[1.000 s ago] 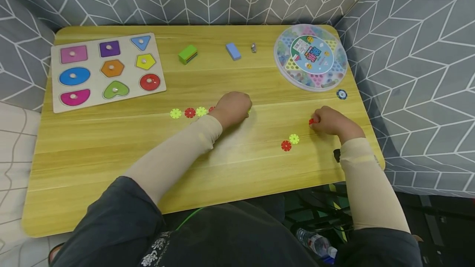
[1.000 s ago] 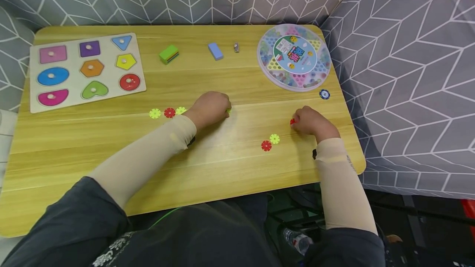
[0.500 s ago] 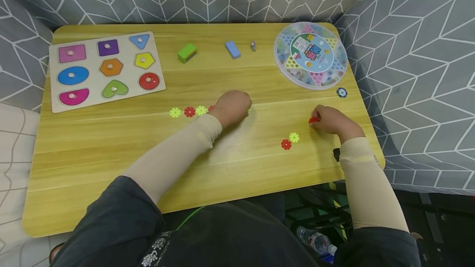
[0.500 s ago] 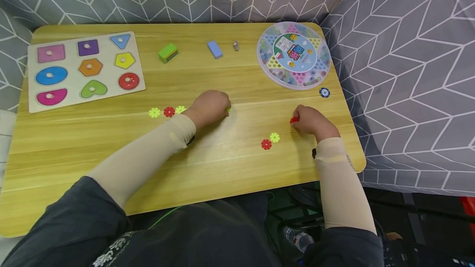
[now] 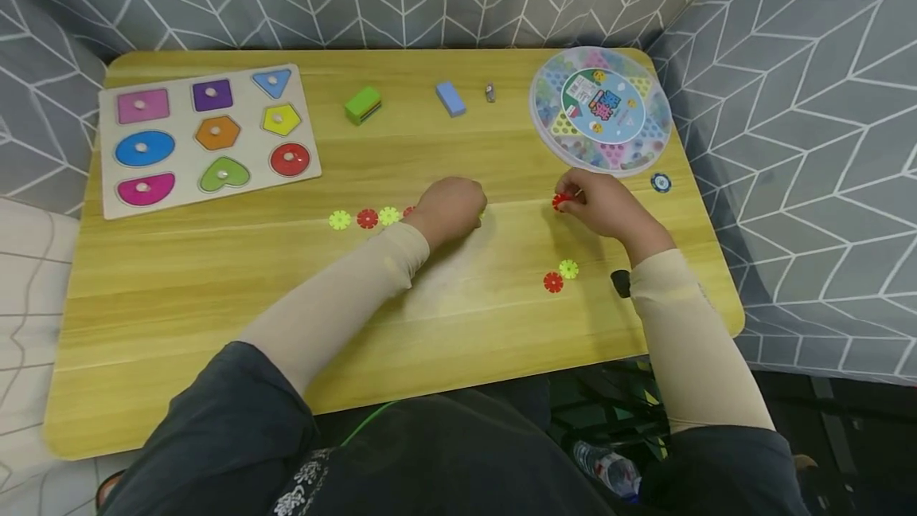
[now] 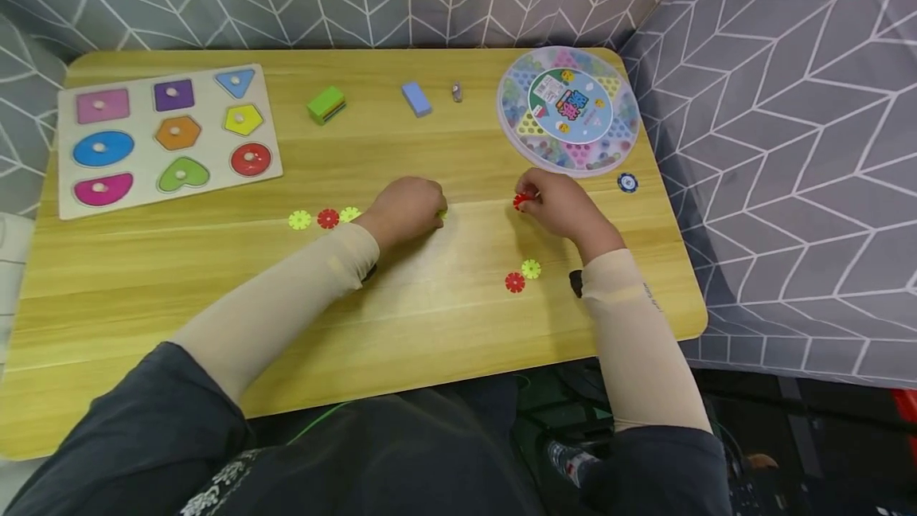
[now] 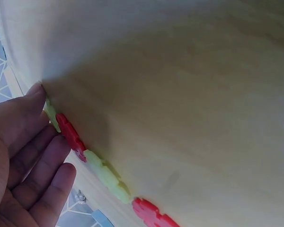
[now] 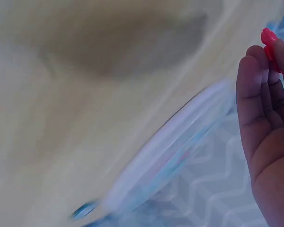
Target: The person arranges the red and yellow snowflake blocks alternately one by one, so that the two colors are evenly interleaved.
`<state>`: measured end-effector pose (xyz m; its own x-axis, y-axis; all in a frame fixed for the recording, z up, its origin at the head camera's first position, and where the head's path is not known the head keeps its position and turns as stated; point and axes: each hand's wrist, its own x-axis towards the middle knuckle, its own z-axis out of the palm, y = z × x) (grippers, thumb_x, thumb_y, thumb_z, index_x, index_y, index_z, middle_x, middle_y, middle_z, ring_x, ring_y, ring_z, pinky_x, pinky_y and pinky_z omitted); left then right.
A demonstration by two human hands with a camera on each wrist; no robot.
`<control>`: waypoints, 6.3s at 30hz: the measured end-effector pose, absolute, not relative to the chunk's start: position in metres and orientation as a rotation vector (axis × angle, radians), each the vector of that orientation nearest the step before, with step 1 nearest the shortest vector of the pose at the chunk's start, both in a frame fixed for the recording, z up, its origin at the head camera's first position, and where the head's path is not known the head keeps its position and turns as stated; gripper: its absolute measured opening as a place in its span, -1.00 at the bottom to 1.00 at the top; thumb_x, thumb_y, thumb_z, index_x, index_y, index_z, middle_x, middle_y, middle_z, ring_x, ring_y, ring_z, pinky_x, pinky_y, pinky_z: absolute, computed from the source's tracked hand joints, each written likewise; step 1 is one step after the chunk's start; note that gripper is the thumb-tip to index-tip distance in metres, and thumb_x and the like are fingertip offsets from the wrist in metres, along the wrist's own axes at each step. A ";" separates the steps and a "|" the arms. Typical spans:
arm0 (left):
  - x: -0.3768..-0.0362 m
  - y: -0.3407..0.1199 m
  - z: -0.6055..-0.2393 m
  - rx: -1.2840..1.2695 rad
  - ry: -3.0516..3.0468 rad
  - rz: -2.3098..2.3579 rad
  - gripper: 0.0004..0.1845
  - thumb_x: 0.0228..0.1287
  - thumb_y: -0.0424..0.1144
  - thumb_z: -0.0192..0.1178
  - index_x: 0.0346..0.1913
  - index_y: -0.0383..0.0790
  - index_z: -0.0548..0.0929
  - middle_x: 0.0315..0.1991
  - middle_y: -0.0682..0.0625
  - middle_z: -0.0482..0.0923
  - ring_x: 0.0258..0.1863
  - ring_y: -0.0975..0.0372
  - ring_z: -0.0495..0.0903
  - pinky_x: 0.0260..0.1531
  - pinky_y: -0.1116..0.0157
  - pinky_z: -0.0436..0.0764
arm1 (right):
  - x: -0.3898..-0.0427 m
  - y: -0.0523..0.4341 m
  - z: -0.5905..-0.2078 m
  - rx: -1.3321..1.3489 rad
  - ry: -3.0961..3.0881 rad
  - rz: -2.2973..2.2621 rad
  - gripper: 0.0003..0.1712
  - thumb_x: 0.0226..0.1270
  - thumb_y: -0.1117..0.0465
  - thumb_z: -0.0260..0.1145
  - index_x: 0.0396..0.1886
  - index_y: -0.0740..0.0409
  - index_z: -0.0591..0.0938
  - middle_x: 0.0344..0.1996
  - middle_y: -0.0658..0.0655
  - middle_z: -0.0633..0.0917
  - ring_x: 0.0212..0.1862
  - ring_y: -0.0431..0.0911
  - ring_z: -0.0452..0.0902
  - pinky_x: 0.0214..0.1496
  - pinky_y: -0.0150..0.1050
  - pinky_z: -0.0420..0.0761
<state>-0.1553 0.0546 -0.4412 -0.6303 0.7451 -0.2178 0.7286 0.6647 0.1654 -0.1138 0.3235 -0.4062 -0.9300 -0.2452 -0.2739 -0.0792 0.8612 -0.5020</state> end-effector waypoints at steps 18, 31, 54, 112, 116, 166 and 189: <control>-0.150 0.058 -0.446 1.229 2.644 0.046 -0.76 0.40 -0.09 0.37 -0.17 -0.23 0.76 -0.16 -0.04 0.70 -0.19 0.07 0.70 -0.10 0.12 0.69 | -0.136 0.242 -0.437 -0.431 2.660 -0.612 -0.87 0.42 0.31 0.37 -0.09 0.22 0.67 -0.25 0.14 0.69 -0.17 0.05 0.56 0.03 -0.04 0.56; -0.152 0.054 -0.445 1.205 2.670 0.052 -0.77 0.39 -0.09 0.38 -0.16 -0.23 0.77 -0.16 -0.03 0.70 -0.19 0.07 0.71 -0.11 0.11 0.69 | -0.140 0.238 -0.443 -0.492 2.712 -0.618 -0.89 0.38 0.32 0.40 -0.15 0.25 0.70 -0.24 0.16 0.70 -0.15 0.05 0.59 0.04 -0.02 0.58; -0.147 0.070 -0.436 1.280 2.626 0.123 -0.79 0.48 -0.12 0.27 -0.07 -0.18 0.75 -0.13 -0.04 0.65 -0.15 0.10 0.65 -0.06 0.15 0.65 | -0.066 0.331 -0.409 -0.238 2.592 -0.646 -0.65 0.47 0.28 0.36 0.15 0.37 0.63 0.00 0.30 0.66 0.03 0.19 0.56 0.14 0.17 0.53; -0.148 0.086 -0.446 1.262 2.640 0.107 -0.83 0.51 -0.31 0.17 -0.19 -0.19 0.77 -0.15 -0.04 0.70 -0.20 0.10 0.69 -0.09 0.17 0.68 | -0.046 0.343 -0.434 -0.384 2.709 -0.409 -0.67 0.31 0.34 0.49 -0.01 0.41 0.62 -0.23 0.21 0.56 -0.25 0.07 0.49 -0.05 0.07 0.56; -0.148 0.085 -0.444 1.257 2.643 0.105 -0.82 0.51 -0.32 0.16 -0.19 -0.19 0.77 -0.16 -0.05 0.70 -0.20 0.10 0.69 -0.10 0.17 0.68 | -0.054 0.343 -0.429 -0.385 2.645 -0.478 -0.80 0.34 0.34 0.46 -0.18 0.28 0.58 -0.37 0.13 0.51 -0.33 0.02 0.41 -0.17 -0.01 0.48; -0.148 0.083 -0.446 1.213 2.646 0.161 -0.89 0.48 -0.31 0.20 -0.17 -0.21 0.73 -0.18 -0.03 0.69 -0.23 0.10 0.70 -0.13 0.13 0.70 | -0.142 0.260 -0.433 -0.468 2.711 -0.460 -0.89 0.41 0.40 0.28 -0.12 0.28 0.66 -0.23 0.21 0.67 -0.14 0.12 0.55 0.07 0.04 0.54; -0.145 0.086 -0.439 1.234 2.616 0.151 -0.84 0.45 -0.22 0.27 -0.05 -0.20 0.75 -0.12 -0.05 0.63 -0.15 0.10 0.65 -0.06 0.15 0.66 | -0.040 0.326 -0.415 -0.129 2.705 -0.809 -0.71 0.54 0.19 0.31 0.06 0.30 0.65 -0.12 0.21 0.68 -0.07 0.10 0.58 0.08 0.12 0.57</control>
